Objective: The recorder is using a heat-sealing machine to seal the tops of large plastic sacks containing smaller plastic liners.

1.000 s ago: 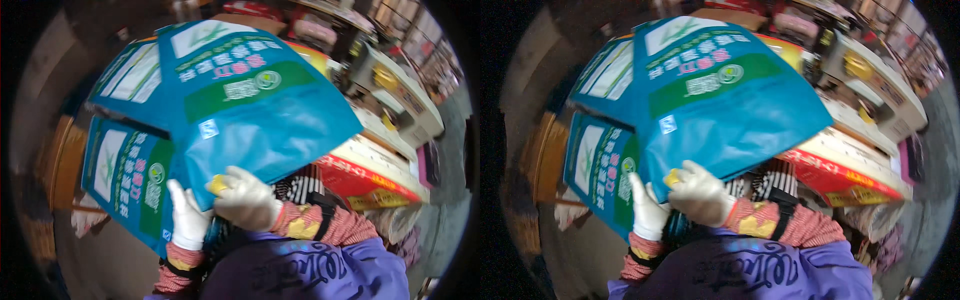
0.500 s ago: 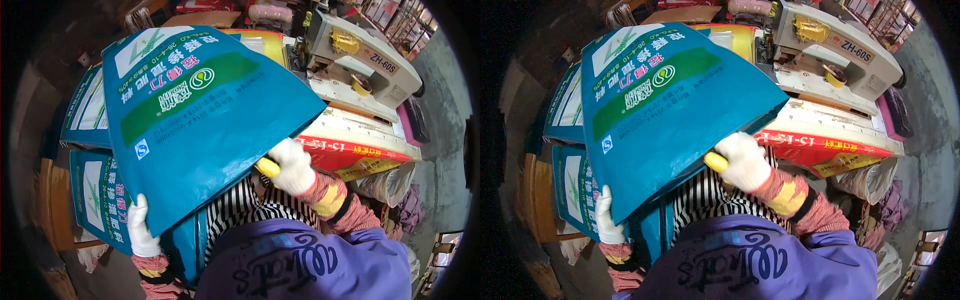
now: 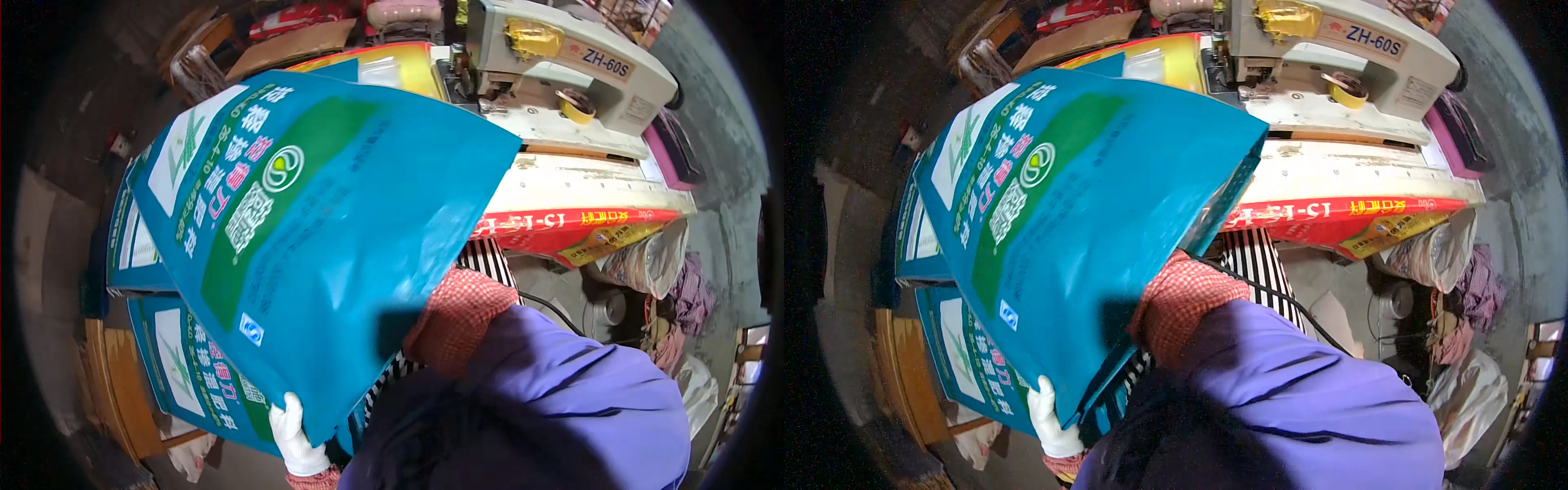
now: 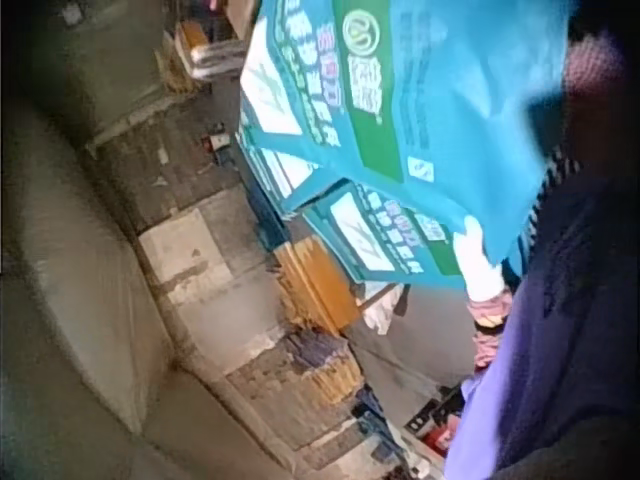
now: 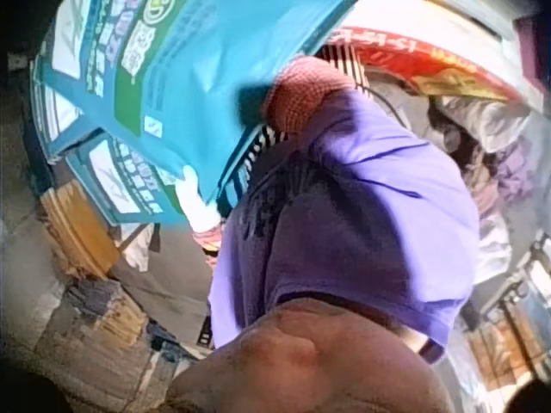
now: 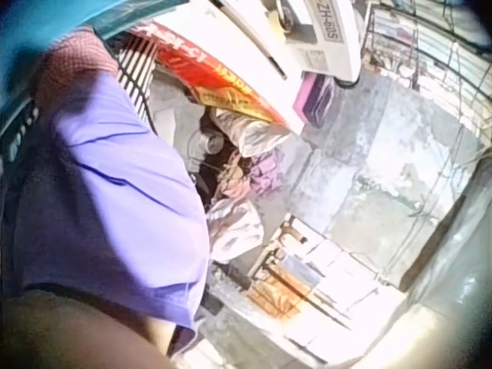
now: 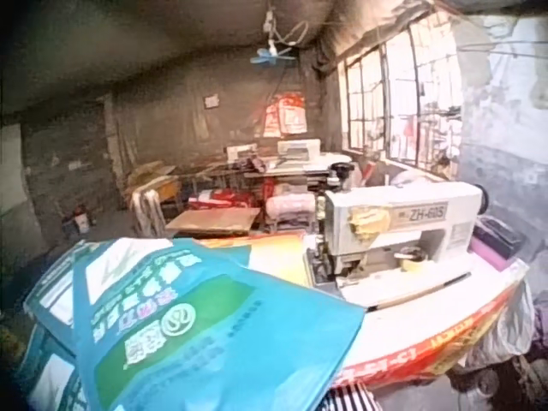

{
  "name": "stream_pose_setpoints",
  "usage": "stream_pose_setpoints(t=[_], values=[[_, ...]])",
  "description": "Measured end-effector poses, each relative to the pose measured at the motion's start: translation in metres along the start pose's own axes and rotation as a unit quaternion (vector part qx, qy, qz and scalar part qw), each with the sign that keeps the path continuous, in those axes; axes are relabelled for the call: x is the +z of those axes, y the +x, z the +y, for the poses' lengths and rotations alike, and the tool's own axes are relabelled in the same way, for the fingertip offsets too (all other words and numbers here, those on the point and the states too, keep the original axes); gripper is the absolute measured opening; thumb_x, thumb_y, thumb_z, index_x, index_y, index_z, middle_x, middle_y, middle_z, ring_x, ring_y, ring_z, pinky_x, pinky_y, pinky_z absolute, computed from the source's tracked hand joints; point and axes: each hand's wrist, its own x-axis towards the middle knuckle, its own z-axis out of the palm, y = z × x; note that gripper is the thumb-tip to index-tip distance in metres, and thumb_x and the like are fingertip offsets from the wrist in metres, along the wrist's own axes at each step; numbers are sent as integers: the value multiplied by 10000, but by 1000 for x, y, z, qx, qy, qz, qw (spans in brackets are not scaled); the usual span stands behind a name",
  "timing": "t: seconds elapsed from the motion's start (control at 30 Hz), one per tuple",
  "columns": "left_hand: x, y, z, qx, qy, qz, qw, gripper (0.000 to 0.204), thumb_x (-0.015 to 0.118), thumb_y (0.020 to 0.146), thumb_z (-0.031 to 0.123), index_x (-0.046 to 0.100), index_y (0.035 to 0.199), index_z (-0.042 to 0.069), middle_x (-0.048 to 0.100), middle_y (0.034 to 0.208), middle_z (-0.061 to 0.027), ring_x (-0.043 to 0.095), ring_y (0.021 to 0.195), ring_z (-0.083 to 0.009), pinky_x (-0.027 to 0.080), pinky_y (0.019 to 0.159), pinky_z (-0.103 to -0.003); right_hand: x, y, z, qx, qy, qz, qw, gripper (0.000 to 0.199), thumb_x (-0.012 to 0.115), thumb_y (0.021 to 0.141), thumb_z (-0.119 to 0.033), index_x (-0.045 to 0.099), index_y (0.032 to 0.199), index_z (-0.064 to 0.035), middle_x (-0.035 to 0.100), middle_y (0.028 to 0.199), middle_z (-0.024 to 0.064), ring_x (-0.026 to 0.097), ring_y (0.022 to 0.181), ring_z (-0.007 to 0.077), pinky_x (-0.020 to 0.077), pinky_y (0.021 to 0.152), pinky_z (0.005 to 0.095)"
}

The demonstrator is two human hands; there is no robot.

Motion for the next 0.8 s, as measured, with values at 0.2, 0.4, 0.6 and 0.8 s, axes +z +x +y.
stream_pose_setpoints(t=[0.2, 0.4, 0.6, 0.8], values=[[-24, 15, -14, 12, -100, 52, 994, 448, 417, 947, 329, 461, 1160, -62, 587, 1038, -138, 570, 891, -186, 450, 803, -297, -45, -83, 0, -73, 98, -15, 992, 316, 559, 822, -223, 580, 1115, -107, 588, 1090, 88, 552, 1006, 273, 450, 849, 383], [-44, 23, -14, -19, -169, 43, 985, 430, 462, 925, 310, 485, 1157, -51, 596, 1044, -132, 581, 873, -184, 457, 785, -292, -47, -133, 72, -13, 225, 154, 962, 211, 486, 833, -149, 621, 985, -94, 627, 943, 89, 597, 883, 257, 470, 777, 348], [-44, 7, -17, -80, -132, 25, 988, 423, 531, 898, 284, 481, 1163, -42, 594, 1045, -118, 579, 862, -179, 458, 781, -297, -25, -26, 41, 22, -2, 2, 1000, 217, 507, 840, -152, 606, 1018, -75, 589, 1020, 105, 569, 946, 260, 463, 815, 352], [-41, -25, -40, -99, -92, 4, 991, 448, 564, 881, 357, 511, 1081, -41, 606, 961, -84, 562, 802, -144, 455, 712, -273, 7, 29, 37, 42, -16, -11, 999, 235, 528, 848, -156, 591, 1050, -56, 552, 1096, 122, 540, 1008, 263, 456, 853, 355]])
